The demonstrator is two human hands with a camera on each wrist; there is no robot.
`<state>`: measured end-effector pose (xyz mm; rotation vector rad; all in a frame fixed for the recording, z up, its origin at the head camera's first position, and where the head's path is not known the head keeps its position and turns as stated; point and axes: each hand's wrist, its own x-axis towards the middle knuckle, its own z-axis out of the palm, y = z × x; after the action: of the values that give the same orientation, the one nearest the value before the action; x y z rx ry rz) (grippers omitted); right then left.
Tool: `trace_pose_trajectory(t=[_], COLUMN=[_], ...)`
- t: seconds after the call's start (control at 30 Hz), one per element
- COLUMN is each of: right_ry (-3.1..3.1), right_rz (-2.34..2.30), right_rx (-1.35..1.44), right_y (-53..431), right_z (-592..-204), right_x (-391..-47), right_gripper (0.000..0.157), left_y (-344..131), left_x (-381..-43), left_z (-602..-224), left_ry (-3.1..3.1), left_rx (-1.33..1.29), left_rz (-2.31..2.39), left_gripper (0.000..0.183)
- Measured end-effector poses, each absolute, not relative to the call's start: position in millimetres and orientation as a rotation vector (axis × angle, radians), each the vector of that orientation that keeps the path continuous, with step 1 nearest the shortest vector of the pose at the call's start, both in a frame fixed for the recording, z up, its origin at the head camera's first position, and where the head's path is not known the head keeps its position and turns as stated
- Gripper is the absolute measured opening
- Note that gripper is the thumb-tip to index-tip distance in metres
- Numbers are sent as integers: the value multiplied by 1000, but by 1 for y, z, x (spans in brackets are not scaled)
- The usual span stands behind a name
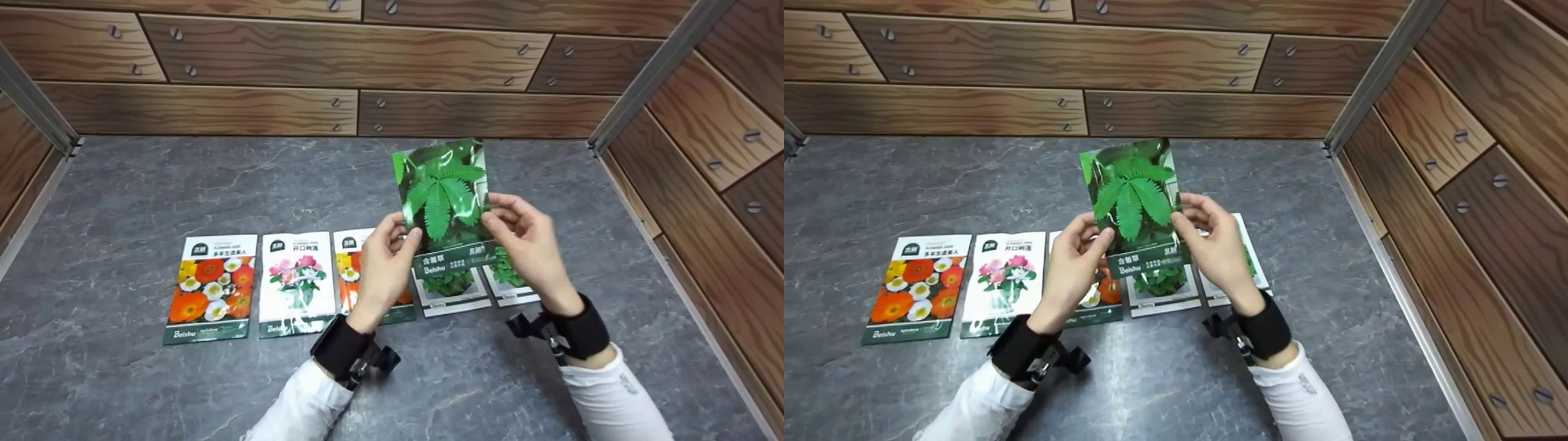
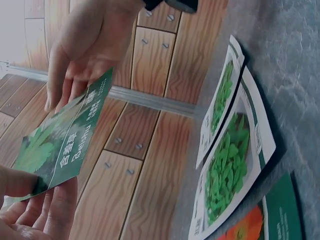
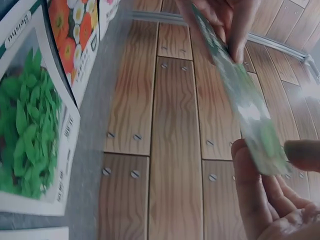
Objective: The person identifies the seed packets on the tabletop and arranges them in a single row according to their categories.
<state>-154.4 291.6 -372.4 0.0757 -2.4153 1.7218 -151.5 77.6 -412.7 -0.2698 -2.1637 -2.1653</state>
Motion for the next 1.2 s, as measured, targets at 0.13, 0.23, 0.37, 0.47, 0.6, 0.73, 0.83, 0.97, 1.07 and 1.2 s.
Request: trace_pose_trajectory(t=[0.13,0.23,0.37,0.47,0.6,0.73,0.83,0.97,1.07,1.2], right_ry=[-2470,-2498,-2543,-2553,-2543,-2515,-2501,-2544,-2596,-2659], right_rz=[1645,1608,1581,1594,1632,1644,1633,1574,1516,1426], right_rx=[76,79,75,77,91,89,68,35,-2,-54], right_y=[296,297,302,305,308,312,320,337,354,381], right_z=[-372,-375,-376,-376,-376,-375,-371,-369,-369,-374], right_x=[-152,-152,-151,-151,-152,-151,-150,-153,-155,-158], right_gripper=[38,39,39,39,38,36,36,39,41,43], left_y=[79,80,83,85,85,85,85,85,85,86], left_x=[-151,-151,-152,-152,-150,-148,-147,-146,-145,-143], left_z=[-413,-415,-419,-421,-421,-423,-424,-425,-425,-425], left_ry=[-2187,-2206,-2204,-2205,-2210,-2234,-2290,-2405,-2483,-2555], left_rx=[-260,-271,-299,-318,-323,-339,-395,-478,-546,-657], left_rz=[-2135,-2131,-2174,-2196,-2209,-2180,-2073,-1812,-1577,-1348], left_gripper=[31,34,34,34,36,46,52,56,55,52])
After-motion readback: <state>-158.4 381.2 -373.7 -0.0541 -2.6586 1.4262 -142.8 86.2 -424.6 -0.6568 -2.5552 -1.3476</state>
